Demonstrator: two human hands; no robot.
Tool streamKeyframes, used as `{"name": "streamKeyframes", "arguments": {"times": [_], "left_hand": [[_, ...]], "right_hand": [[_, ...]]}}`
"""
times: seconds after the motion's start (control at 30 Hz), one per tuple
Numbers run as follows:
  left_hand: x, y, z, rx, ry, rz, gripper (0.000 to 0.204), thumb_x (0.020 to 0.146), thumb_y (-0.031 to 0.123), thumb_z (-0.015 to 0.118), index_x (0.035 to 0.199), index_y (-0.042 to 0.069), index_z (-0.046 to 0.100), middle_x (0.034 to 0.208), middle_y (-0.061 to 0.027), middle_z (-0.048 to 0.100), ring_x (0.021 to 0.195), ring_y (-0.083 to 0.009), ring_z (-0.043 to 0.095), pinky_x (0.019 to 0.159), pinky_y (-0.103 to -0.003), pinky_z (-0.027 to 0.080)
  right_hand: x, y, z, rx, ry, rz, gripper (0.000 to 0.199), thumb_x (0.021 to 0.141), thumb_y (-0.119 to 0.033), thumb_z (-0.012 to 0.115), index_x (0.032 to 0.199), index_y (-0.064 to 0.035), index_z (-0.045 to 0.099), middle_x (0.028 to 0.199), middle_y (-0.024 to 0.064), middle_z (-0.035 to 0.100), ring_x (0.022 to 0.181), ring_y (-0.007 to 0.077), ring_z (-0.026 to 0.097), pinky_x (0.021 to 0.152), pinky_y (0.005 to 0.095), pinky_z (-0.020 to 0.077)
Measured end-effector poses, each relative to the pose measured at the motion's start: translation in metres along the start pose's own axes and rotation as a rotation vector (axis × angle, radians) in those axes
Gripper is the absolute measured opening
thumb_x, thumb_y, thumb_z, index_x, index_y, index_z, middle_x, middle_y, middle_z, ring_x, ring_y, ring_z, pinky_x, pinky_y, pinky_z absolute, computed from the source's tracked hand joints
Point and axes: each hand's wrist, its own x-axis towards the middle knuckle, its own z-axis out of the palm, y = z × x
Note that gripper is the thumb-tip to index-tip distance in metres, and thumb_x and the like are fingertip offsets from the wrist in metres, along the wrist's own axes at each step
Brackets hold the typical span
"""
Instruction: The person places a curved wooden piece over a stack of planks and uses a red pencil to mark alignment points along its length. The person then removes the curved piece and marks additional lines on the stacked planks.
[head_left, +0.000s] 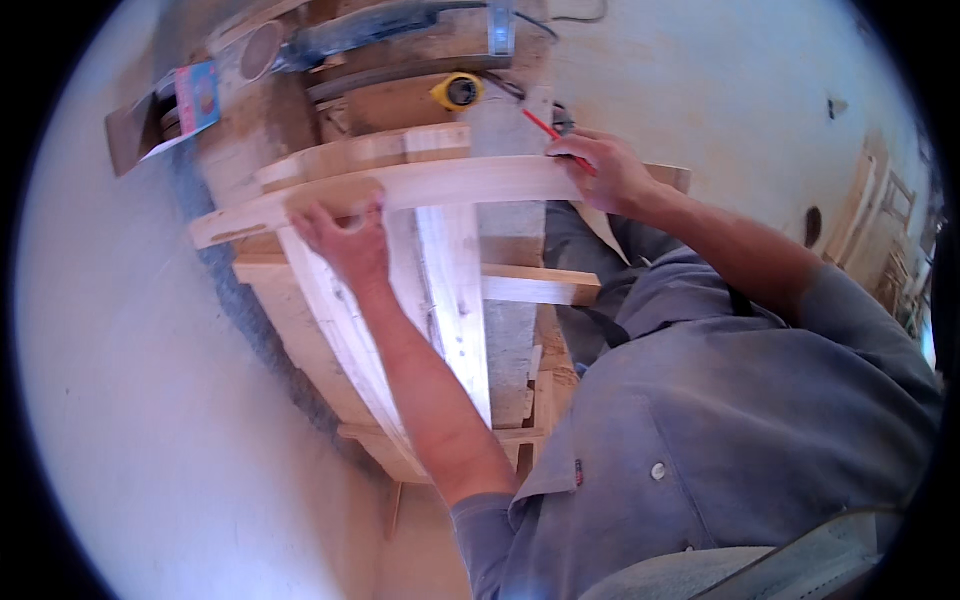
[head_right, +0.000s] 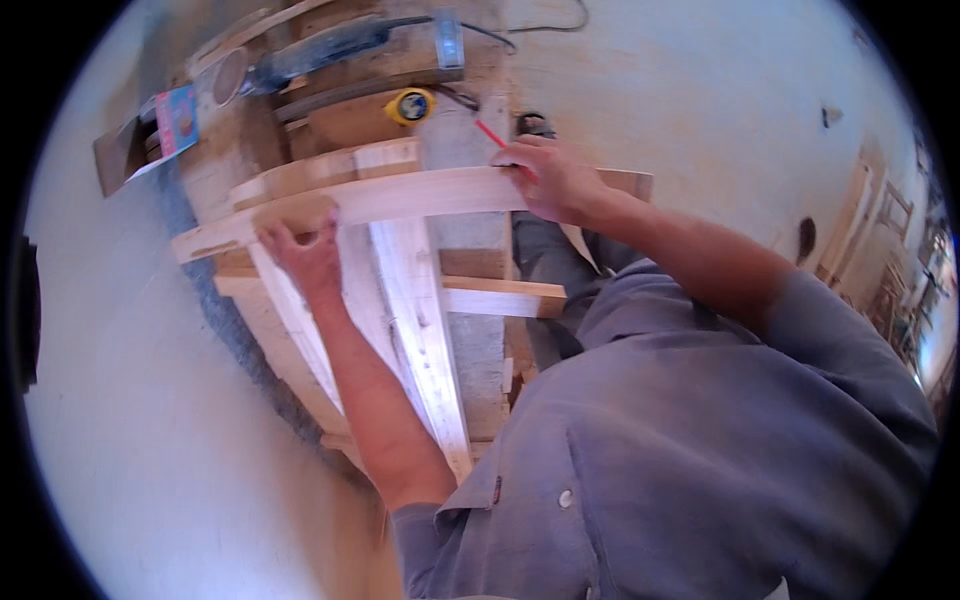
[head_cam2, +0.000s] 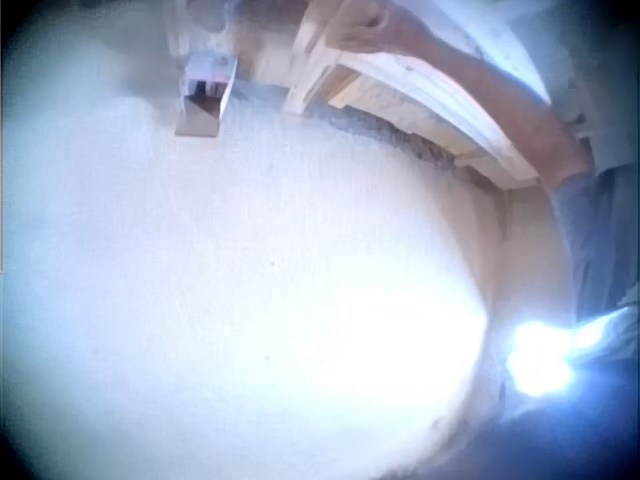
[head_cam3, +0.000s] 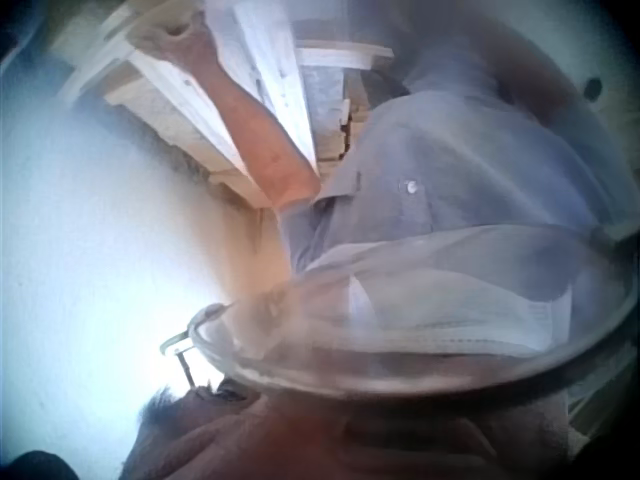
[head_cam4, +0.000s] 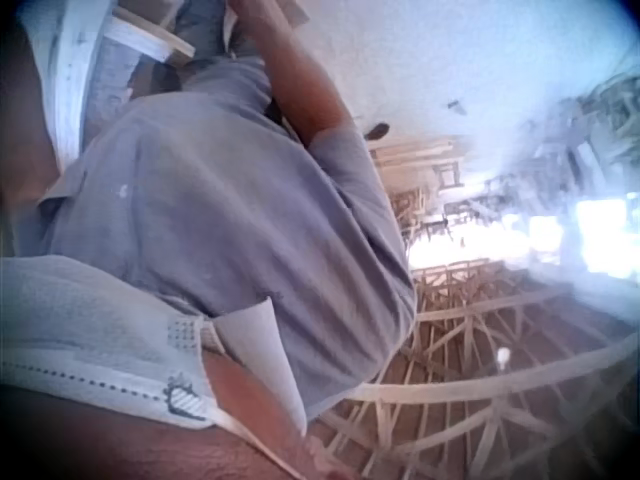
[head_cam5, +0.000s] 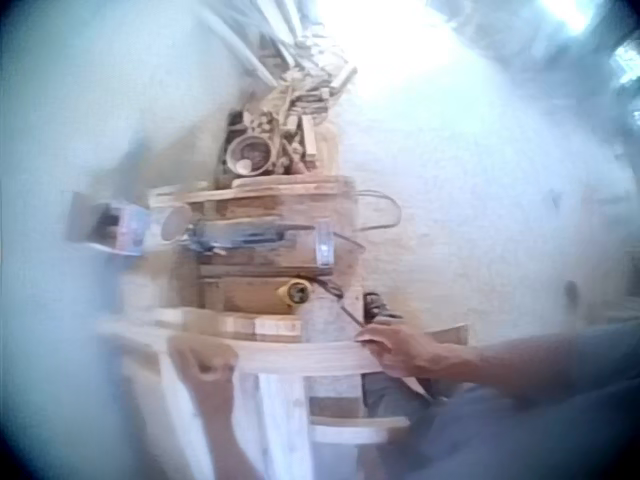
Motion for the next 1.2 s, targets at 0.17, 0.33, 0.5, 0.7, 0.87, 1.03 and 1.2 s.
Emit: {"name": "streamKeyframes", "arguments": {"times": [0.17, 0.33, 0.5, 0.7, 0.87, 1.03, 1.2], "left_hand": [[-0.003, 0.013, -0.004, 0.027, -0.02, -0.019, 0.102, 0.076, 0.044, 0.089, 0.151, -0.008, 0.041, 0.168, -0.0282, 0.013, 0.157, -0.0423, 0.013, 0.128, -0.047, 0.019], [-0.006, 0.019, -0.01, -0.011, -0.037, -0.075, 0.104, 0.078, 0.043, 0.088, 0.153, -0.007, 0.037, 0.17, -0.0261, 0.009, 0.158, -0.0405, 0.009, 0.128, -0.047, 0.019], [-0.006, 0.022, -0.012, -0.02, -0.044, -0.082, 0.105, 0.078, 0.043, 0.088, 0.154, -0.006, 0.036, 0.17, -0.025, 0.008, 0.158, -0.0396, 0.009, 0.128, -0.047, 0.019], [-0.006, 0.022, -0.013, -0.02, -0.05, -0.09, 0.106, 0.077, 0.044, 0.089, 0.154, -0.007, 0.037, 0.17, -0.0246, 0.008, 0.158, -0.0393, 0.009, 0.128, -0.047, 0.02], [-0.006, 0.023, -0.013, -0.004, -0.051, -0.09, 0.106, 0.077, 0.045, 0.089, 0.154, -0.006, 0.037, 0.171, -0.0235, 0.008, 0.158, -0.0387, 0.01, 0.128, -0.047, 0.021], [-0.006, 0.024, -0.013, -0.003, -0.054, -0.101, 0.106, 0.077, 0.044, 0.089, 0.155, -0.005, 0.037, 0.171, -0.0225, 0.008, 0.158, -0.0379, 0.009, 0.128, -0.047, 0.021], [-0.006, 0.026, -0.016, -0.003, -0.064, -0.109, 0.106, 0.077, 0.045, 0.089, 0.155, -0.004, 0.037, 0.171, -0.0221, 0.008, 0.158, -0.0377, 0.009, 0.128, -0.046, 0.021]], "right_hand": [[0.0, 0.001, 0.002, 0.045, 0.023, 0.011, 0.021, 0.091, -0.003, 0.066, 0.111, -0.0064, 0.071, 0.104, 0.0144, 0.07, 0.096, 0.0358, 0.069, 0.082, 0.0429, 0.0554], [0.002, 0.003, 0.002, 0.018, 0.04, -0.04, 0.02, 0.09, -0.002, 0.067, 0.109, -0.0061, 0.071, 0.1, 0.0138, 0.071, 0.093, 0.0356, 0.07, 0.079, 0.0424, 0.0557], [0.002, 0.0, 0.001, 0.006, 0.032, -0.048, 0.019, 0.09, 0.001, 0.065, 0.109, -0.0028, 0.07, 0.1, 0.0158, 0.07, 0.092, 0.0359, 0.07, 0.079, 0.0415, 0.0553], [0.003, -0.001, 0.001, 0.003, 0.048, -0.049, 0.017, 0.09, -0.003, 0.066, 0.107, -0.006, 0.071, 0.1, 0.0131, 0.072, 0.093, 0.0353, 0.07, 0.079, 0.0425, 0.0561], [0.002, 0.002, 0.003, 0.005, 0.057, -0.062, 0.017, 0.091, -0.003, 0.066, 0.107, -0.0061, 0.071, 0.099, 0.0125, 0.072, 0.093, 0.0345, 0.071, 0.079, 0.042, 0.0563], [0.002, 0.004, 0.004, 0.01, 0.06, -0.08, 0.018, 0.091, -0.002, 0.066, 0.107, -0.0064, 0.071, 0.098, 0.0118, 0.072, 0.092, 0.0333, 0.071, 0.078, 0.0414, 0.0564], [0.001, 0.003, 0.004, 0.006, 0.061, -0.078, 0.018, 0.091, -0.002, 0.066, 0.107, -0.0065, 0.071, 0.098, 0.0114, 0.072, 0.092, 0.033, 0.071, 0.078, 0.0411, 0.0564]]}}
